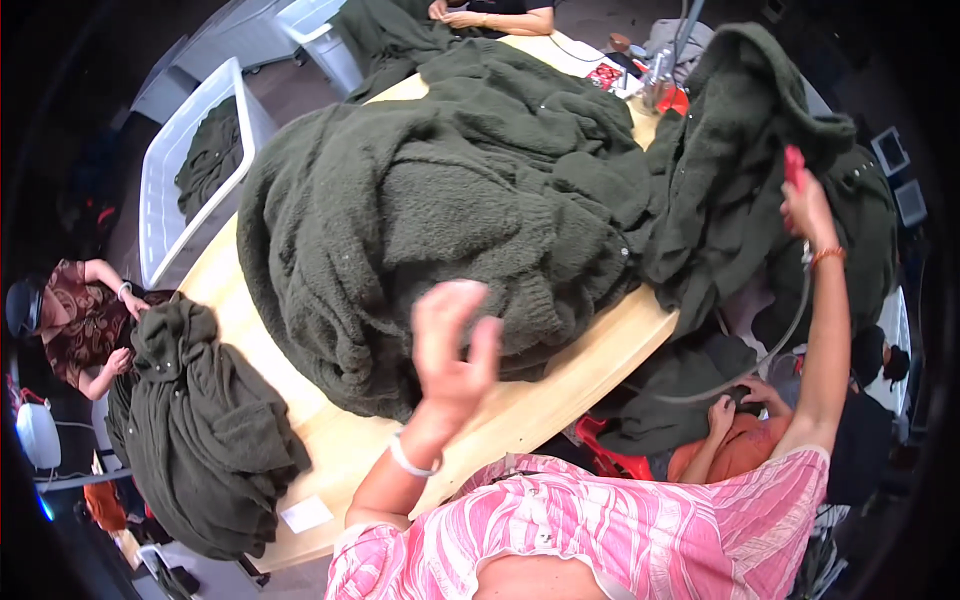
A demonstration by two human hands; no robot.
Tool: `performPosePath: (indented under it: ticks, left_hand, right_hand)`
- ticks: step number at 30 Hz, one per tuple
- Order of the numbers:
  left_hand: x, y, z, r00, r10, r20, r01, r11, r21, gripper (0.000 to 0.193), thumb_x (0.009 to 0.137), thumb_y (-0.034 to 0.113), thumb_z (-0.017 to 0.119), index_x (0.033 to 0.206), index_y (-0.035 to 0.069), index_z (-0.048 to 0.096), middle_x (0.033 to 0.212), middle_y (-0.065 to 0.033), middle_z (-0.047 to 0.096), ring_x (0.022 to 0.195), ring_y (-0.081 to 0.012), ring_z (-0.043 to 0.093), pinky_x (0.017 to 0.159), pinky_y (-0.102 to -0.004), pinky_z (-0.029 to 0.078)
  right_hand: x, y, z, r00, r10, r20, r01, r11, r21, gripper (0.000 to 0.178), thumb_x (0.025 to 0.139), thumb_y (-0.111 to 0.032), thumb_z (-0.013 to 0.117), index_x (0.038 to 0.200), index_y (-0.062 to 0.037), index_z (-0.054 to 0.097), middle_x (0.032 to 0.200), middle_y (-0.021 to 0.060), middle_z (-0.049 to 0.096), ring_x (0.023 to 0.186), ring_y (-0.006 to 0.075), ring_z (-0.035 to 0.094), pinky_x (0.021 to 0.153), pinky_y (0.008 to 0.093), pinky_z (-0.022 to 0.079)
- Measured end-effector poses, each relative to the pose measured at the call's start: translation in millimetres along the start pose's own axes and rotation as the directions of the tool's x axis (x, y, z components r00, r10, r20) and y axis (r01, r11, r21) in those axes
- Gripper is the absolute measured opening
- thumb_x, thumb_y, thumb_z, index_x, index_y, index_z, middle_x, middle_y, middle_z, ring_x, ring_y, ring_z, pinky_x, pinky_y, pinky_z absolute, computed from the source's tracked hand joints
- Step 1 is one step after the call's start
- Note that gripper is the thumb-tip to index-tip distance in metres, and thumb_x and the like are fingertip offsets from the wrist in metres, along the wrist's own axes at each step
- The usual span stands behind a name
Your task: Trimming loose threads from knitted garments using scissors on a factory floor.
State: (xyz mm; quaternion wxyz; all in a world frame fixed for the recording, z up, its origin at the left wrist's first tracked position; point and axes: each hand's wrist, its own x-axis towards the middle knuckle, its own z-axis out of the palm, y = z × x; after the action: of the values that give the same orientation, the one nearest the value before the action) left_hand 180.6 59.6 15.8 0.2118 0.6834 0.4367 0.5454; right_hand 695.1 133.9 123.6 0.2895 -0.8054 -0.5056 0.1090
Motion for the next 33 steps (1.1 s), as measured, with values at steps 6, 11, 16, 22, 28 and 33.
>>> performPosePath:
  ticks: [6,11,16,22,28,33]
  left_hand:
    - [13,-89,-81,0.870,-0.282,-0.403,0.376,0.910,0.175,0.067,0.083,0.015,0.076,0.139,0.004,0.042,0.123,-0.0113,0.049,0.099,-0.0190,0.051,0.083,-0.0301,0.047]
    - [40,-115,-91,0.943,-0.230,-0.241,0.266,0.955,0.129,0.041,0.084,0.016,0.077,0.118,0.000,0.059,0.103,-0.0044,0.056,0.089,-0.0132,0.054,0.078,-0.0255,0.047]
    - [44,-143,-91,0.853,-0.520,0.042,0.456,0.703,-0.546,0.008,0.088,0.007,0.071,0.093,0.004,0.066,0.082,0.0066,0.059,0.074,-0.0025,0.051,0.069,-0.0183,0.043]
    - [31,-146,-93,0.801,-0.571,0.179,0.477,0.429,-0.767,0.009,0.091,0.007,0.068,0.099,0.006,0.066,0.094,0.0000,0.068,0.079,-0.0065,0.061,0.070,-0.0207,0.049]
    - [16,-153,-107,0.737,-0.613,0.284,0.541,0.285,-0.791,0.011,0.090,0.006,0.068,0.101,0.007,0.065,0.093,0.0014,0.068,0.078,-0.0060,0.060,0.067,-0.0213,0.048]
    - [17,-157,-110,0.626,-0.678,0.387,0.556,0.040,-0.830,0.025,0.097,0.019,0.061,0.117,0.005,0.061,0.119,-0.0060,0.063,0.110,-0.0231,0.061,0.097,-0.0398,0.051]
  right_hand:
    - [-131,-47,105,0.941,-0.131,0.313,0.075,0.980,0.184,0.034,0.093,-0.013,0.056,0.125,-0.0003,0.054,0.073,0.0029,0.061,0.062,0.0115,0.058,0.054,0.0277,0.048]
    - [-221,-134,126,0.768,-0.392,0.507,0.248,0.911,0.329,0.044,0.088,0.000,0.057,0.131,-0.0007,0.051,0.094,0.0094,0.066,0.084,0.0150,0.066,0.080,0.0290,0.052]
    - [-247,-201,151,0.606,-0.649,0.460,0.561,0.758,0.332,0.047,0.084,-0.005,0.064,0.129,-0.0059,0.052,0.098,0.0177,0.068,0.084,0.0310,0.070,0.076,0.0382,0.055]
    - [-272,-239,176,0.512,-0.599,0.616,0.691,0.713,0.120,0.027,0.092,-0.022,0.056,0.117,-0.0100,0.051,0.072,0.0200,0.066,0.070,0.0387,0.066,0.064,0.0486,0.052]
    - [-278,-250,183,0.591,-0.586,0.554,0.665,0.743,0.076,0.023,0.090,-0.018,0.056,0.110,-0.0081,0.051,0.073,0.0187,0.066,0.073,0.0375,0.067,0.066,0.0490,0.052]
    - [-295,-249,193,0.471,-0.537,0.700,0.705,0.706,0.068,0.020,0.091,-0.018,0.054,0.105,-0.0048,0.052,0.074,0.0200,0.065,0.077,0.0397,0.066,0.069,0.0507,0.051]
